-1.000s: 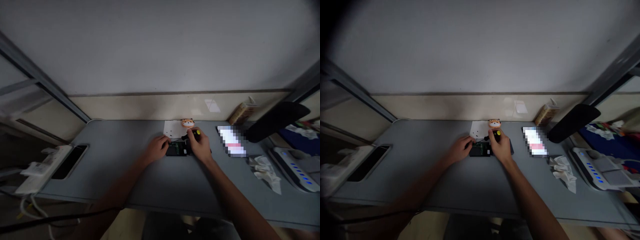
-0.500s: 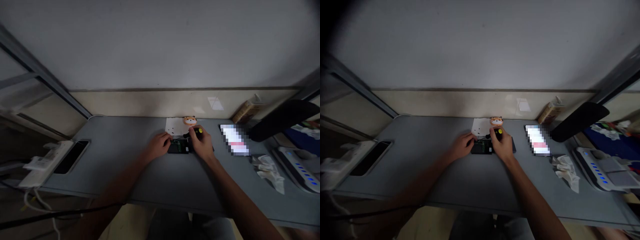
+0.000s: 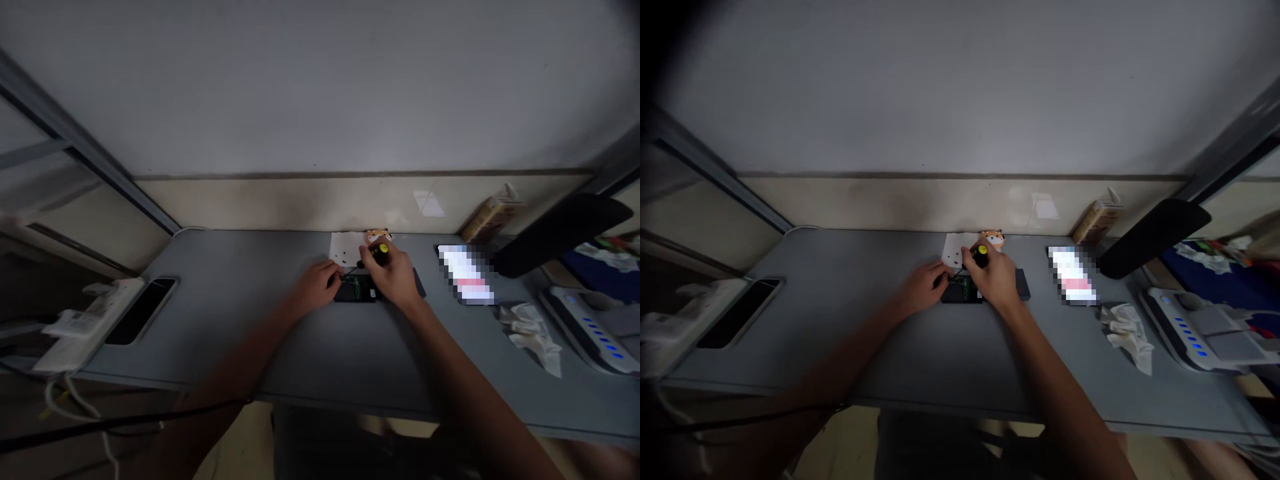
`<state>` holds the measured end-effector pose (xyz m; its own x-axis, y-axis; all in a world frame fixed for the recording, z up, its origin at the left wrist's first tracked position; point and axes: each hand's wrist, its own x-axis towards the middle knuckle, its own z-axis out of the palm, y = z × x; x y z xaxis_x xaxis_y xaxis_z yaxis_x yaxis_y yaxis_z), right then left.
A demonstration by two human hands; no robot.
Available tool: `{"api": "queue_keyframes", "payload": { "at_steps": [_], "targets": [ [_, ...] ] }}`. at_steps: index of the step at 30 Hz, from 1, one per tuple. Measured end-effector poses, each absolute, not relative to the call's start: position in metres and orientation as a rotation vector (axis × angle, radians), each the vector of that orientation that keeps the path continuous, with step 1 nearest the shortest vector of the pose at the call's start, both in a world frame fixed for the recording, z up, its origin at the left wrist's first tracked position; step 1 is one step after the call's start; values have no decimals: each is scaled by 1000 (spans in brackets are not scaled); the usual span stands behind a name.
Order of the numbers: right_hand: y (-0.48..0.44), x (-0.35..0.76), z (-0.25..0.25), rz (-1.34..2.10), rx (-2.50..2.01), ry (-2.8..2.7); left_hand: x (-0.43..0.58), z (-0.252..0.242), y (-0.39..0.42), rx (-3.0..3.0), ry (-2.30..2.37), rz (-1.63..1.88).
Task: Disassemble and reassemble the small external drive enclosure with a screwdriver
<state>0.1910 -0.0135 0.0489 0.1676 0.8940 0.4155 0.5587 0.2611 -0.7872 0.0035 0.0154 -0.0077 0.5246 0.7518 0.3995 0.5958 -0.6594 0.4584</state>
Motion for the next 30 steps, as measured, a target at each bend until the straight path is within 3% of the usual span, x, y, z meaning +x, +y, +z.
{"api": "queue_keyframes", "payload": {
  "at_steps": [7, 15, 30],
  "targets": [
    [11, 174, 57, 196, -1425, -1584, 2, -8, 16, 2477, 1112, 839],
    [20, 156, 37, 895, -824, -1177, 2, -6, 16, 2459, 1131, 805],
    [16, 163, 39, 1039, -796, -1007, -1, -12, 16, 2515, 1103, 801]
  ]
}}
